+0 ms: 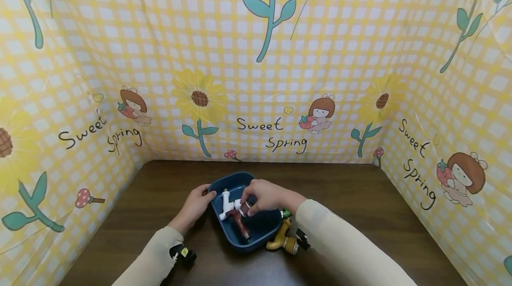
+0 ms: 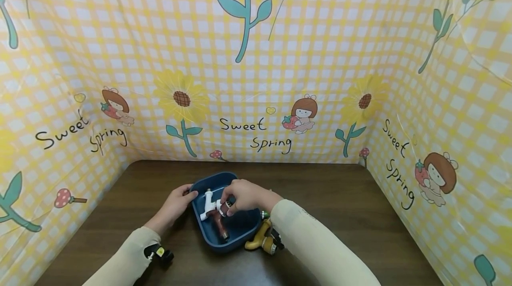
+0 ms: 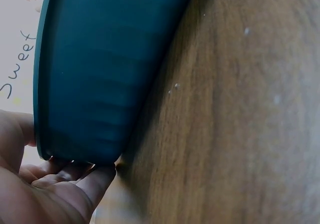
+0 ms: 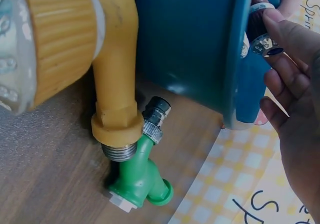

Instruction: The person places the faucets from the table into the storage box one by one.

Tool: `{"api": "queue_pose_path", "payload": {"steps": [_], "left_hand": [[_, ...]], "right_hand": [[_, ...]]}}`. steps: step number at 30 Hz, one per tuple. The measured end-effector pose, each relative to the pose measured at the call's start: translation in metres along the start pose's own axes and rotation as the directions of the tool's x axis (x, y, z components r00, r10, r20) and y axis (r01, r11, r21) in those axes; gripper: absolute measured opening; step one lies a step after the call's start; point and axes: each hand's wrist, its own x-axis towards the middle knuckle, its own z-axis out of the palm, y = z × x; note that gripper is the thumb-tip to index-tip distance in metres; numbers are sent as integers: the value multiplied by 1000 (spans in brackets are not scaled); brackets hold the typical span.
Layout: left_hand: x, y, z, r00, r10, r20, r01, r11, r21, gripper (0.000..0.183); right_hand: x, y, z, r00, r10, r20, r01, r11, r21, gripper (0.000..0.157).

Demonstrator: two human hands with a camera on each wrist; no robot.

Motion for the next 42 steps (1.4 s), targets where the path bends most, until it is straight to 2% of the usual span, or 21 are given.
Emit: {"api": "queue_pose_path", "payload": {"steps": [16,26,42], "left_hand": [[1,1,0,1000,19,2,-19,1000,9,42],[-1,2,-1,999,36,18,-36,999,10,43],[-2,2,-1,999,37,24,-37,999,0,41]], "right_hand": [[4,4,10,1000,-19,3,19,997,-77,27],[5,0,13,1000,-10,21,12,996,-83,27],[7,-7,14,998,-29,48,37,983,-181,29]]}}
